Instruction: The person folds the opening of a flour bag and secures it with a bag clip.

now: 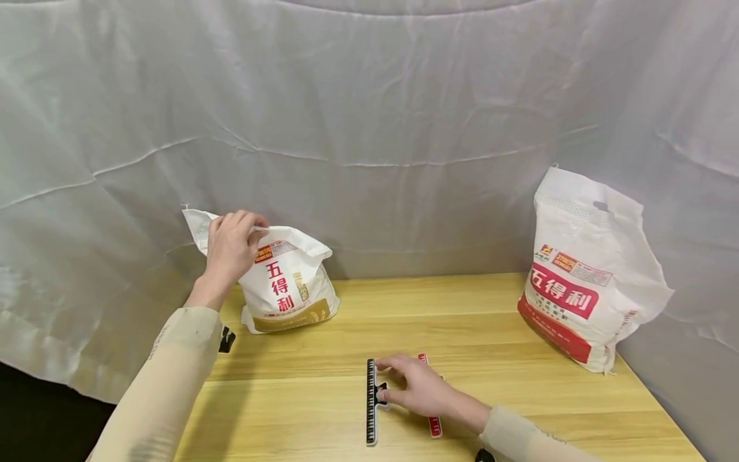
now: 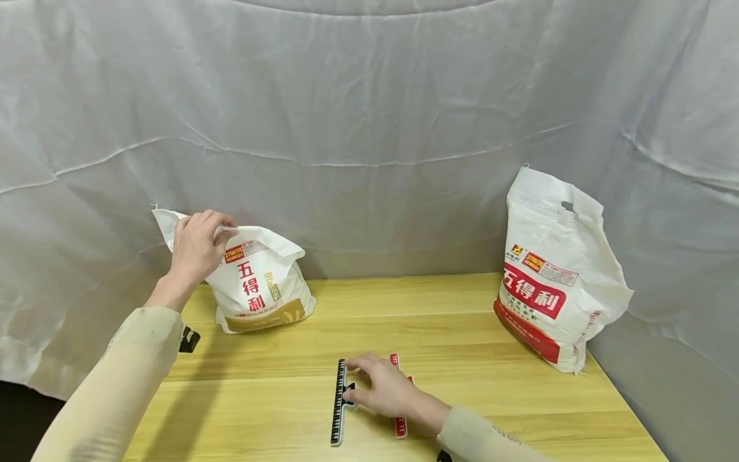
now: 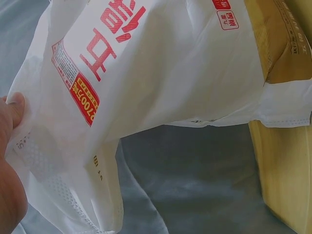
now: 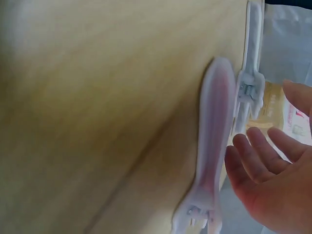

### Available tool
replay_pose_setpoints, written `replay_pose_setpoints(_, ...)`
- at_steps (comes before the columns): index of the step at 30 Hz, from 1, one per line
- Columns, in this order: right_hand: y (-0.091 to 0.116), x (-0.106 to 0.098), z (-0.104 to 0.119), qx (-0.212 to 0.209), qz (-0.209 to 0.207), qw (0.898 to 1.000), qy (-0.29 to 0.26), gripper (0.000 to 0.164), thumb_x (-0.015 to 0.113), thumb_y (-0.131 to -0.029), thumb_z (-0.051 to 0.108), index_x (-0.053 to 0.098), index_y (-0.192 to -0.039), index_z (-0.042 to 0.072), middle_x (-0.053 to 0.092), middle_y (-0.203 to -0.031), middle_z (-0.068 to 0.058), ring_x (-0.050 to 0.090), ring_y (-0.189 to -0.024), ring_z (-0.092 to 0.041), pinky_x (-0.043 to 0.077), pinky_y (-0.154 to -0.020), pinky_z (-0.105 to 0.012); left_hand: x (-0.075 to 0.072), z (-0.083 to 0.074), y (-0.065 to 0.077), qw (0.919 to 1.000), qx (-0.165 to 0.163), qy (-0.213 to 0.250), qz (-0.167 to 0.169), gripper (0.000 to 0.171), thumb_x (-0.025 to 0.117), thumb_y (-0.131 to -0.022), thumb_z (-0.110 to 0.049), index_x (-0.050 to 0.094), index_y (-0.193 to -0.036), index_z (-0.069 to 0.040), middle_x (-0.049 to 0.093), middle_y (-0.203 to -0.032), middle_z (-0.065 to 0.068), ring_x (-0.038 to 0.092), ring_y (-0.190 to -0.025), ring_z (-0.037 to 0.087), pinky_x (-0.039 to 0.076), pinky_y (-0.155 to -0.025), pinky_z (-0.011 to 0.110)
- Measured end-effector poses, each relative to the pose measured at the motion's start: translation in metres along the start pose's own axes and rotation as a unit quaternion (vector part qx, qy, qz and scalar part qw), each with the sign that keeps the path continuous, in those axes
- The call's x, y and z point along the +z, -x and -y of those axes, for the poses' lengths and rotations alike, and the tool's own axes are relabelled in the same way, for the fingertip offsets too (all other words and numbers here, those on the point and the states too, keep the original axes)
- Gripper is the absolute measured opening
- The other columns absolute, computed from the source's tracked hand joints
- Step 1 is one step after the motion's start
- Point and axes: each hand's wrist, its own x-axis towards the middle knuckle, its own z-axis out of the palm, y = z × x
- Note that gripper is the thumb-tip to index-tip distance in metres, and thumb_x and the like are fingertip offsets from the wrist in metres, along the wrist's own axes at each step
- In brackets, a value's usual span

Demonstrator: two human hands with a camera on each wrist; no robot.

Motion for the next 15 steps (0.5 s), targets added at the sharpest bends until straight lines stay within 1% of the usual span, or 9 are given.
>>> replay_pose_setpoints(7, 0.0012, 0.0058, -0.0024, -0.011, -0.005, 0.999, 0.037, 0.057, 0.079, -0.093, 0.034, 0.061, -0.139, 0.005, 0.067, -0.127, -0.002, 0.063, -0.115, -0.019, 0.053, -0.102, -0.041, 0.0003, -0.0003, 0.0009, 1.0000, 0.001, 0.002, -0.003, 0.008, 0.073, -0.094, -0.001, 0.069, -0.098, -0.006, 0.070, -0.102, 0.014, 0.059, -0.097, 0.037, 0.036, -0.104, 0.059)
replay_pose_setpoints(9, 0.0013, 0.0071, -0.0031, -0.014, -0.007, 0.999, 0.045, 0.056, 0.080, -0.092, 0.034, 0.063, -0.137, 0.006, 0.068, -0.123, 0.000, 0.062, -0.111, -0.015, 0.054, -0.100, -0.037, 0.0005, -0.0004, 0.0012, 1.0000, 0.001, 0.002, -0.003, 0.008, 0.073, -0.094, 0.000, 0.068, -0.098, -0.006, 0.070, -0.102, 0.014, 0.059, -0.097, 0.037, 0.036, -0.104, 0.060)
replay_pose_setpoints(13, 0.0007, 0.0087, -0.0040, -0.024, -0.012, 0.998, 0.053, 0.044, 0.082, -0.090, 0.030, 0.069, -0.126, 0.009, 0.067, -0.114, 0.003, 0.059, -0.101, -0.010, 0.054, -0.092, -0.030, 0.0007, -0.0007, 0.0017, 1.0000, -0.002, 0.002, -0.001, 0.009, 0.072, -0.094, 0.001, 0.068, -0.098, -0.006, 0.070, -0.102, 0.014, 0.059, -0.098, 0.038, 0.036, -0.104, 0.060)
replay_pose_setpoints(15, 0.0004, 0.0088, -0.0040, -0.027, -0.014, 0.998, 0.057, 0.037, 0.082, -0.090, 0.030, 0.071, -0.120, 0.011, 0.067, -0.112, 0.004, 0.057, -0.100, -0.008, 0.053, -0.091, -0.029, 0.0009, -0.0007, 0.0020, 1.0000, -0.003, 0.002, -0.001, 0.009, 0.072, -0.094, 0.001, 0.068, -0.098, -0.006, 0.070, -0.102, 0.014, 0.059, -0.098, 0.038, 0.036, -0.104, 0.060)
